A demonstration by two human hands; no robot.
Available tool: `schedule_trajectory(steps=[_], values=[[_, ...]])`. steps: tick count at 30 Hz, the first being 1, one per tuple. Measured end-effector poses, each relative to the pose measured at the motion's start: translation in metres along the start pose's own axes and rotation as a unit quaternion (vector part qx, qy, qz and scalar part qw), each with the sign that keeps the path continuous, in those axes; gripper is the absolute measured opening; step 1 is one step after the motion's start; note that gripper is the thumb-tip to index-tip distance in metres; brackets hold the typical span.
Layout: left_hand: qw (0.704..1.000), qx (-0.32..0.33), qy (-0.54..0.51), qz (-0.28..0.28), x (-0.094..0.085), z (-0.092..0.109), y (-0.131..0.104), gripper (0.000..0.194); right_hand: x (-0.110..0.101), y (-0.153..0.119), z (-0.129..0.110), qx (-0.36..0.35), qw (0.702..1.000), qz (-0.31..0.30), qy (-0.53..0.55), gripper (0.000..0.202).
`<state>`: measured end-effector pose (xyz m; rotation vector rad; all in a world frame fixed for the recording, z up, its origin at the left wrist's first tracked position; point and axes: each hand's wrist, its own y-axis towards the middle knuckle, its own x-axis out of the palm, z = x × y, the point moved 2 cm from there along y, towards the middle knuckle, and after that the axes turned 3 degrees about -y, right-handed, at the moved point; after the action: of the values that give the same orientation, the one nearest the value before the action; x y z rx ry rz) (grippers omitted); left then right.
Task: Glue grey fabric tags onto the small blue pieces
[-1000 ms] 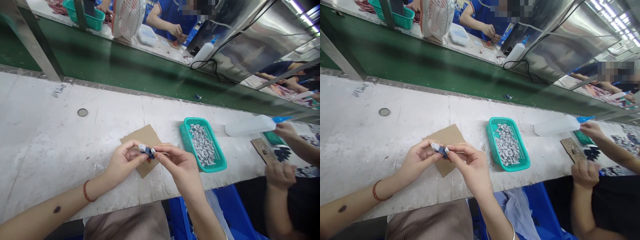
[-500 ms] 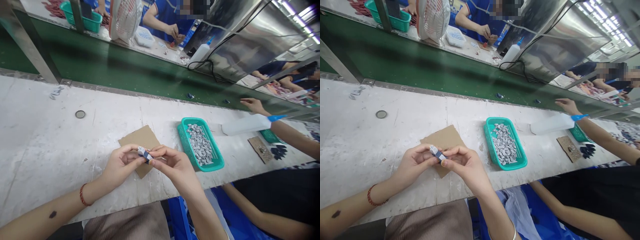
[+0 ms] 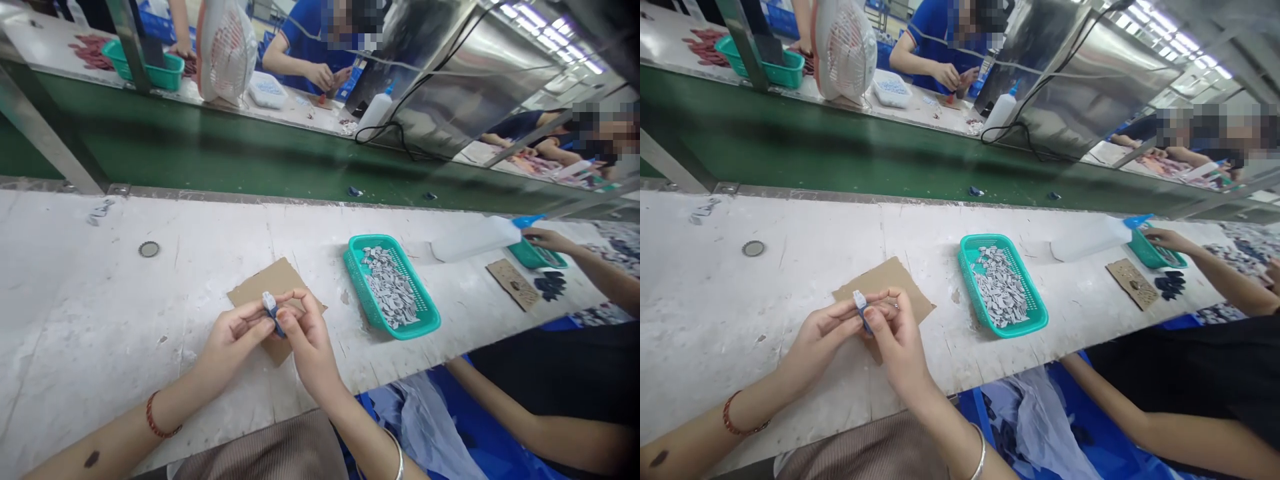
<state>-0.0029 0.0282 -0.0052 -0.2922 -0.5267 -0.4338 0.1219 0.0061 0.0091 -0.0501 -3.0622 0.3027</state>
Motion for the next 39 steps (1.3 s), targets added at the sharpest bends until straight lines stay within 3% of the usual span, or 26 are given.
schedule_trajectory(steps=[4, 7, 10, 13, 16, 19, 24, 28, 31, 35, 37, 39], values=[[1.000, -0.015, 0.025, 0.008, 0.001, 0.000, -0.001, 0.034, -0.002, -0.002, 0.000, 0.015, 1.000, -0.026, -0.009, 0.033], [0.997, -0.026, 0.064, 0.023, -0.003, 0.000, 0.000, 0.030, -0.022, -0.002, -0.013, -0.014, 0.994, -0.060, -0.094, 0.031], [0.994, -0.004, 0.098, 0.043, -0.014, 0.004, 0.004, 0.043, -0.075, 0.007, -0.034, -0.107, 0.955, 0.015, -0.277, 0.023], [0.984, 0.034, 0.146, 0.099, -0.030, 0.013, 0.014, 0.052, -0.147, 0.021, -0.051, -0.159, 0.836, 0.182, -0.492, 0.024], [0.964, 0.062, 0.207, 0.154, -0.045, 0.025, 0.031, 0.056, -0.205, 0.038, -0.051, -0.125, 0.790, 0.198, -0.567, 0.023], [0.939, 0.089, 0.278, 0.183, -0.060, 0.039, 0.055, 0.048, -0.233, 0.051, -0.043, -0.080, 0.768, 0.177, -0.611, 0.011], [0.876, 0.160, 0.414, 0.187, -0.083, 0.067, 0.112, 0.029, -0.243, 0.058, -0.034, -0.091, 0.779, 0.180, -0.594, 0.012], [0.760, 0.140, 0.602, 0.199, -0.092, 0.091, 0.168, 0.025, -0.245, 0.047, -0.035, -0.126, 0.801, 0.190, -0.553, 0.008], [0.697, 0.138, 0.674, 0.201, -0.093, 0.102, 0.206, 0.029, -0.233, 0.022, -0.037, -0.182, 0.851, 0.192, -0.453, 0.007], [0.646, 0.146, 0.718, 0.214, -0.089, 0.100, 0.239, 0.032, -0.199, -0.019, -0.025, -0.200, 0.904, 0.148, -0.347, 0.015], [0.601, 0.174, 0.748, 0.223, -0.077, 0.095, 0.250, 0.036, -0.184, -0.035, -0.010, -0.193, 0.903, 0.116, -0.366, 0.013], [0.565, 0.213, 0.772, 0.201, -0.057, 0.089, 0.264, 0.040, -0.175, -0.044, 0.007, -0.232, 0.880, 0.076, -0.408, 0.028]])
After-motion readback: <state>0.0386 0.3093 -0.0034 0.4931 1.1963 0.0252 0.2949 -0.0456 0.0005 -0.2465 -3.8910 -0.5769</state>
